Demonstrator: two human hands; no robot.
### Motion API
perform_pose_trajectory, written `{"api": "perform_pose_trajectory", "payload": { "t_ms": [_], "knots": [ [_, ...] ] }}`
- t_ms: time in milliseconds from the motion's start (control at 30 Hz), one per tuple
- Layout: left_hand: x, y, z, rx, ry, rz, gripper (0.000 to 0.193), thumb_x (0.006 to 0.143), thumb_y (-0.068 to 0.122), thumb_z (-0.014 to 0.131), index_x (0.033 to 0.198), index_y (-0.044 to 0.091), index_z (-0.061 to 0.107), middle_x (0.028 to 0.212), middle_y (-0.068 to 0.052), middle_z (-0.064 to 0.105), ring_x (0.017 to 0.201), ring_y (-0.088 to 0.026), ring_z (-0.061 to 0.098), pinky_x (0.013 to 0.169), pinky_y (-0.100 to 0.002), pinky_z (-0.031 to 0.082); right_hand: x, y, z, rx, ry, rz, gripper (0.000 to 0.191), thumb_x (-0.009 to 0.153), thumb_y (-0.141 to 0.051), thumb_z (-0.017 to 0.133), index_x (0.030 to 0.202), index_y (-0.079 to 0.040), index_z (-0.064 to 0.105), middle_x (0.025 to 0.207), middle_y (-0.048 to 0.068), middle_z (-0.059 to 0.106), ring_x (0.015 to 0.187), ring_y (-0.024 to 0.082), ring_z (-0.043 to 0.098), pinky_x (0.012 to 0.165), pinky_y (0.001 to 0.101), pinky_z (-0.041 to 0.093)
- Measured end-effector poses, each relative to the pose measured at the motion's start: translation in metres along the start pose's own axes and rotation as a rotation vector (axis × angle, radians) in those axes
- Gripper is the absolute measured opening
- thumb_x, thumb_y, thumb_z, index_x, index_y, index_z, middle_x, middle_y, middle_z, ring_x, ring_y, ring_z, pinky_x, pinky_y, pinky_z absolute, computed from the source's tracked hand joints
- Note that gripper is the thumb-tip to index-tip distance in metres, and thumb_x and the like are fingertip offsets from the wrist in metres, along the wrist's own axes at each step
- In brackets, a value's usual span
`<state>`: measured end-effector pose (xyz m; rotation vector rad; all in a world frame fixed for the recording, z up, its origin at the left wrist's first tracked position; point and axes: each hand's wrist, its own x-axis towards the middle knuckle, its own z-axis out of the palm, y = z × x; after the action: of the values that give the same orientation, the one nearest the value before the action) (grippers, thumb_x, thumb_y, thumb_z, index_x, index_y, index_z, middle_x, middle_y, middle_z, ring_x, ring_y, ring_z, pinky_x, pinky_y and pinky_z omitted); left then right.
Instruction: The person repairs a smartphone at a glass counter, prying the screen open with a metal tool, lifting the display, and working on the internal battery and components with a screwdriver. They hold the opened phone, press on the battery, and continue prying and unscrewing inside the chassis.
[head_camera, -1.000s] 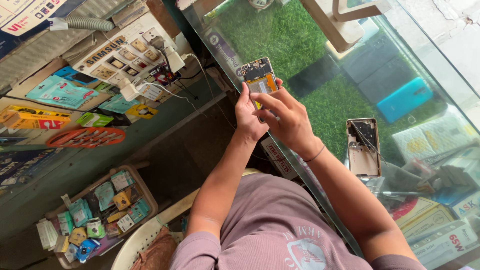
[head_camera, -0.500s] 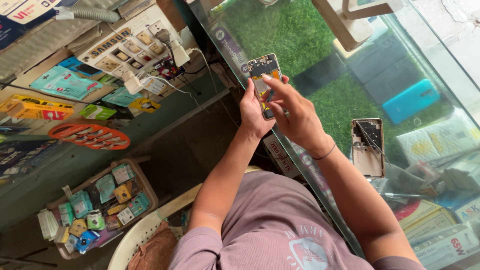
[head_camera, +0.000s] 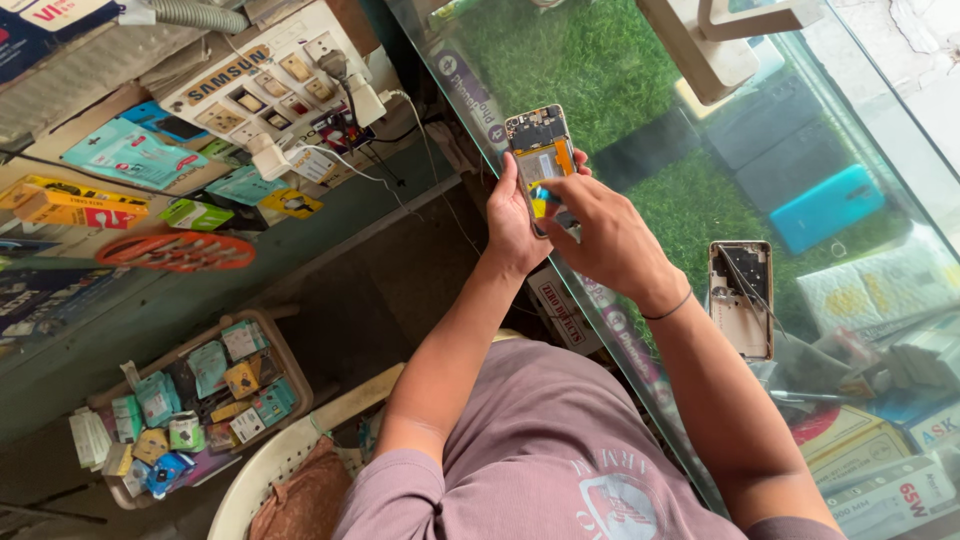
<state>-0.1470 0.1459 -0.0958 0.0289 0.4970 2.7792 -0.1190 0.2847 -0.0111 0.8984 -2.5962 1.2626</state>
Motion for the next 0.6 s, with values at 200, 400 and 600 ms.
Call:
{"api": "perform_pose_trajectory", "payload": {
  "t_ms": [200, 400, 600],
  "knots": [
    [0.001, 0.0, -0.002, -0.028, -0.033, -0.016, 0.071, 0.115, 0.057, 0.022, 0.145, 0.0, 0.051, 0.133, -0.018, 0.062, 0.121, -0.031, 0.061, 0.105, -0.046, 0.052, 0.0, 0.007, 0.016, -0.004, -0.026, 0.113, 0.045, 0.086, -0.009, 0.075, 0.126, -0.005, 0.056, 0.104, 0.017, 0.07, 0.098, 0.039, 0.068, 0.083, 0.0474, 0.053],
    [0.001, -0.001, -0.001, -0.029, -0.016, -0.031, 0.073, 0.115, 0.058, 0.021, 0.144, -0.002, 0.051, 0.132, -0.018, 0.062, 0.119, -0.031, 0.062, 0.104, -0.05, 0.053, -0.003, 0.01, 0.028, -0.016, -0.002, 0.161, 0.04, 0.09, -0.005, 0.073, 0.125, -0.006, 0.054, 0.104, 0.017, 0.07, 0.1, 0.039, 0.069, 0.08, 0.049, 0.052],
    [0.001, -0.005, 0.005, 0.068, 0.029, -0.025, 0.075, 0.114, 0.06, 0.02, 0.143, -0.002, 0.052, 0.131, -0.018, 0.062, 0.119, -0.031, 0.061, 0.105, -0.052, 0.053, -0.008, 0.006, 0.033, -0.122, 0.05, 0.154, 0.038, 0.09, -0.005, 0.073, 0.123, -0.007, 0.054, 0.102, 0.015, 0.068, 0.096, 0.037, 0.069, 0.077, 0.0473, 0.053]
  ]
}}
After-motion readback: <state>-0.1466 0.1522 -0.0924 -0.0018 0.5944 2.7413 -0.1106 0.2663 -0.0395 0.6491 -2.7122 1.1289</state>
